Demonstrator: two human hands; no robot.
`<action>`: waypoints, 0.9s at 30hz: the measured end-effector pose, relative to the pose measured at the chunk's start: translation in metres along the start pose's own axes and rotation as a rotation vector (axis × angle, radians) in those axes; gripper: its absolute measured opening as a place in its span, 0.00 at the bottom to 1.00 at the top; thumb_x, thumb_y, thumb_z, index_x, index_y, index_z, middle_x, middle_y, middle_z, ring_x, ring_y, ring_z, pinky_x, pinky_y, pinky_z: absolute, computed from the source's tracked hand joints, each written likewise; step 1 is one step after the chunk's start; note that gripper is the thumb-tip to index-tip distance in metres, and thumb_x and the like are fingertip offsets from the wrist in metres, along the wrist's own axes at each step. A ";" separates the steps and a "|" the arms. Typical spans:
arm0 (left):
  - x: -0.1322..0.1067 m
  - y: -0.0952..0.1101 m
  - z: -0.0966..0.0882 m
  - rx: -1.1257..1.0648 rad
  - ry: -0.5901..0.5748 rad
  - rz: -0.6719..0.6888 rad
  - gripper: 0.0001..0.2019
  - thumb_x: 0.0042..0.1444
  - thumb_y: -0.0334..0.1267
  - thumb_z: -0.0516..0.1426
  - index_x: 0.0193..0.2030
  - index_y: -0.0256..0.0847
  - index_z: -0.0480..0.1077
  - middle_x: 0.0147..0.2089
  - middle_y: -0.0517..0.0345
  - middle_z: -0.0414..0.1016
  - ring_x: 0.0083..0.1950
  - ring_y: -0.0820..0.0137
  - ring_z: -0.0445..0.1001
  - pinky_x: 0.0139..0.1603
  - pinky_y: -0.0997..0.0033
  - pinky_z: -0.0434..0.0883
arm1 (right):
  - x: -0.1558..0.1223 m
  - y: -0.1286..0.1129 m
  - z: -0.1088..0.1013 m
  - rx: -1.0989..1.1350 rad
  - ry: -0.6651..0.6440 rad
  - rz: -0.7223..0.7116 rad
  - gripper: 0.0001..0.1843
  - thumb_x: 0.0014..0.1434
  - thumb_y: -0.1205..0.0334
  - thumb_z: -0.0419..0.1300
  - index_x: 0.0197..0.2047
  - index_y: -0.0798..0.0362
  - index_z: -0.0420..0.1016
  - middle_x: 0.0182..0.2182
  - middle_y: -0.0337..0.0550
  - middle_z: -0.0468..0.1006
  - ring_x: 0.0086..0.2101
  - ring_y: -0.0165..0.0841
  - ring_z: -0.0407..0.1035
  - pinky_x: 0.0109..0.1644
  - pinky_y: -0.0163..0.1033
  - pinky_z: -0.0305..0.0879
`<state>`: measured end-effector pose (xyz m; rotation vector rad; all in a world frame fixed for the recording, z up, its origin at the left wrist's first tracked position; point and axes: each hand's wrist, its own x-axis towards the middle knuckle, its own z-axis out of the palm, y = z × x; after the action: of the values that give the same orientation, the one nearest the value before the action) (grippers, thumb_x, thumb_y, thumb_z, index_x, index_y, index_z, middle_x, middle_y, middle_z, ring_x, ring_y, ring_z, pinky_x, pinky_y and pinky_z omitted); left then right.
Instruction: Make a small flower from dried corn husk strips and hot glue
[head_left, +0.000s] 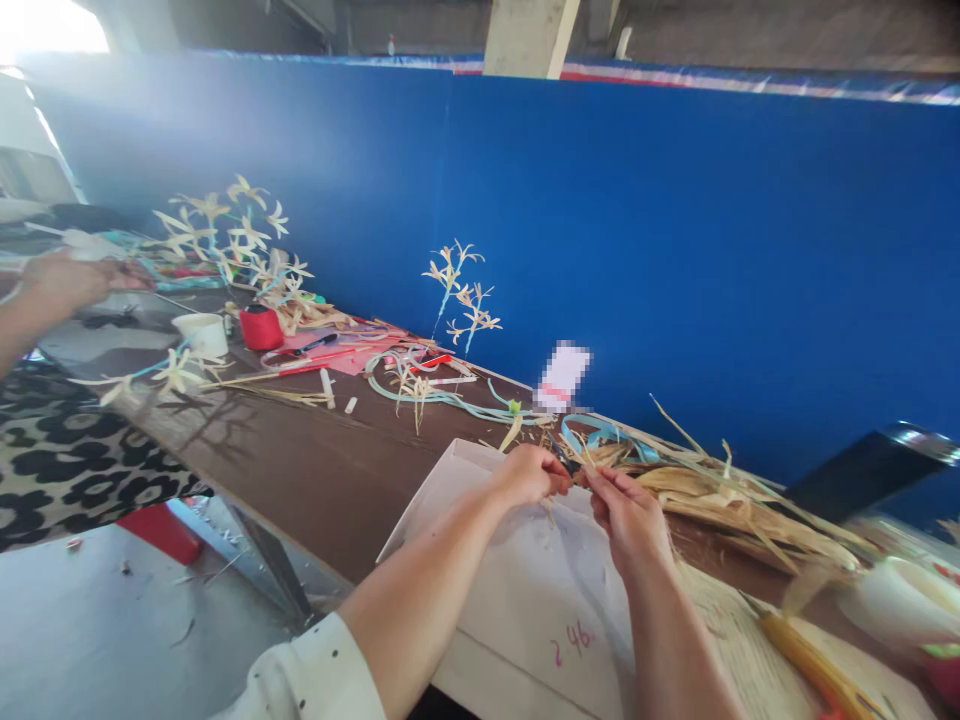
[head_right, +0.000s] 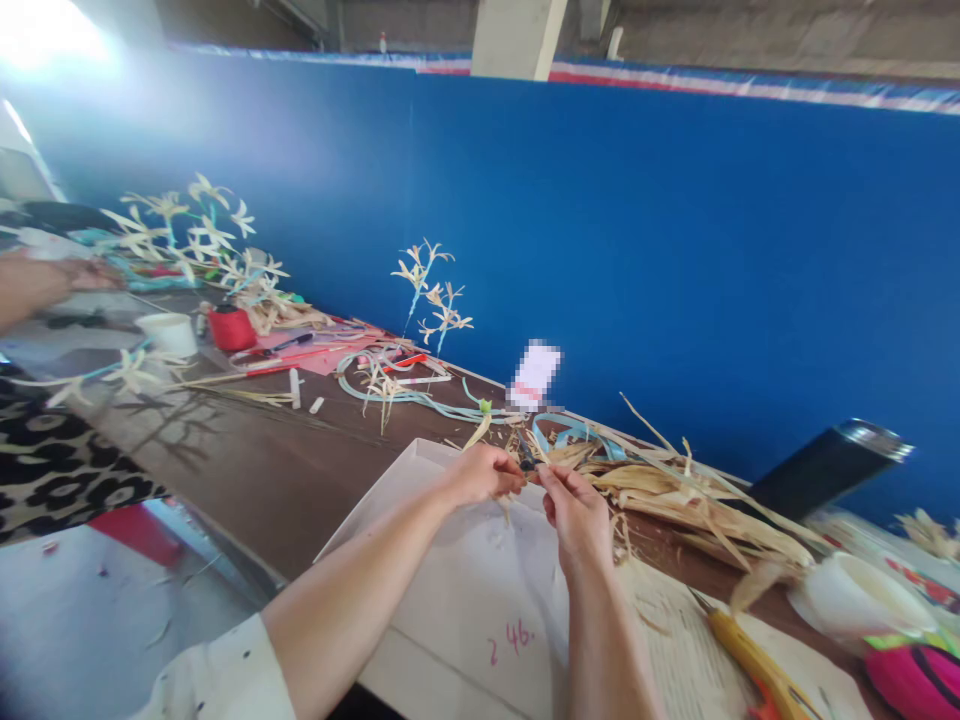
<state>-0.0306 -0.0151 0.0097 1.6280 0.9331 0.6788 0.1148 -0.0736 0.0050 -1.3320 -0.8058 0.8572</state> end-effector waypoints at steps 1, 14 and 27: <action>0.000 0.001 0.000 0.007 0.002 0.000 0.11 0.42 0.39 0.60 0.32 0.34 0.75 0.28 0.56 0.74 0.26 0.76 0.67 0.29 0.76 0.63 | 0.000 -0.001 0.000 0.017 0.002 0.008 0.24 0.37 0.48 0.70 0.33 0.58 0.77 0.22 0.42 0.72 0.17 0.22 0.52 0.17 0.29 0.44; 0.002 -0.001 0.001 0.051 0.047 0.000 0.11 0.42 0.38 0.59 0.33 0.36 0.76 0.29 0.56 0.76 0.26 0.75 0.66 0.28 0.75 0.63 | 0.001 -0.001 0.001 0.129 0.032 0.046 0.24 0.36 0.48 0.70 0.33 0.59 0.77 0.26 0.48 0.76 0.16 0.21 0.52 0.16 0.29 0.41; 0.003 -0.003 0.005 0.142 0.118 0.080 0.09 0.43 0.38 0.59 0.30 0.36 0.77 0.26 0.56 0.75 0.26 0.73 0.68 0.26 0.75 0.60 | 0.000 -0.001 0.000 0.093 -0.019 0.024 0.21 0.37 0.51 0.70 0.31 0.58 0.77 0.26 0.45 0.75 0.18 0.21 0.53 0.16 0.28 0.43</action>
<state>-0.0255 -0.0152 0.0058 1.7729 1.0254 0.7858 0.1151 -0.0732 0.0061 -1.2556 -0.7576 0.9167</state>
